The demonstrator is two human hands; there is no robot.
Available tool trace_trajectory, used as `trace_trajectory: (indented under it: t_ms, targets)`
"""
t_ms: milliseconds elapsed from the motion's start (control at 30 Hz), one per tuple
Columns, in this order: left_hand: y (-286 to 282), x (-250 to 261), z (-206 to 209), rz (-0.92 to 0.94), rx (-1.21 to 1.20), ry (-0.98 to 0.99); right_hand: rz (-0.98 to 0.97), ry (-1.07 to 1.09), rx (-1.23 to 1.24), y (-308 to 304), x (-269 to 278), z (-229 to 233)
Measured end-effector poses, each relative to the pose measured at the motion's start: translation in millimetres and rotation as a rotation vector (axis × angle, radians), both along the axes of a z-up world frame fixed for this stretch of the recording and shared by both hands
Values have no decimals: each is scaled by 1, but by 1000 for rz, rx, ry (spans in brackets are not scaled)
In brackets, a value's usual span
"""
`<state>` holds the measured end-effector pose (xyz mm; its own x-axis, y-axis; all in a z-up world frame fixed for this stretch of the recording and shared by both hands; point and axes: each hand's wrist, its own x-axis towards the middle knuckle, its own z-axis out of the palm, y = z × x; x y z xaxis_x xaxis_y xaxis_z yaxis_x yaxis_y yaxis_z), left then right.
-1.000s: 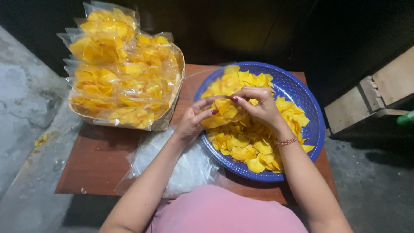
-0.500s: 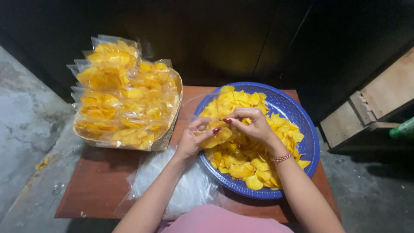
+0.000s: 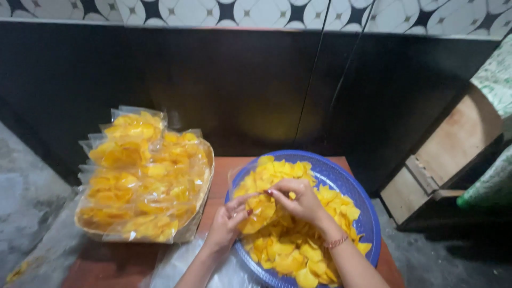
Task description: Manually packing fried chips from a large blue tray into small individual plastic bags.
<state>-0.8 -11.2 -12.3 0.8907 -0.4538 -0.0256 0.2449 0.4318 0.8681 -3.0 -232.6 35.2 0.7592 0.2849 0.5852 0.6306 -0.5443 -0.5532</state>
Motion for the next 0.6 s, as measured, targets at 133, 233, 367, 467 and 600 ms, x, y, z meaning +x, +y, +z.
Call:
trace_trajectory:
  t_ms: [133, 233, 367, 467, 600]
  targets:
    - [0, -4, 8, 8, -26, 56, 7, 6, -15, 3, -6, 4]
    - [2, -4, -9, -11, -56, -24, 39, -75, -16, 0, -2, -9]
    - [3, -9, 12, 68, 22, -4, 64, -62, -43, 0, 0, -7]
    - [3, -8, 0, 69, -77, -9, 25, -107, -40, 1, -2, -7]
    - [4, -4, -13, 183, -172, -12, 12, -113, 108, 1, -3, -8]
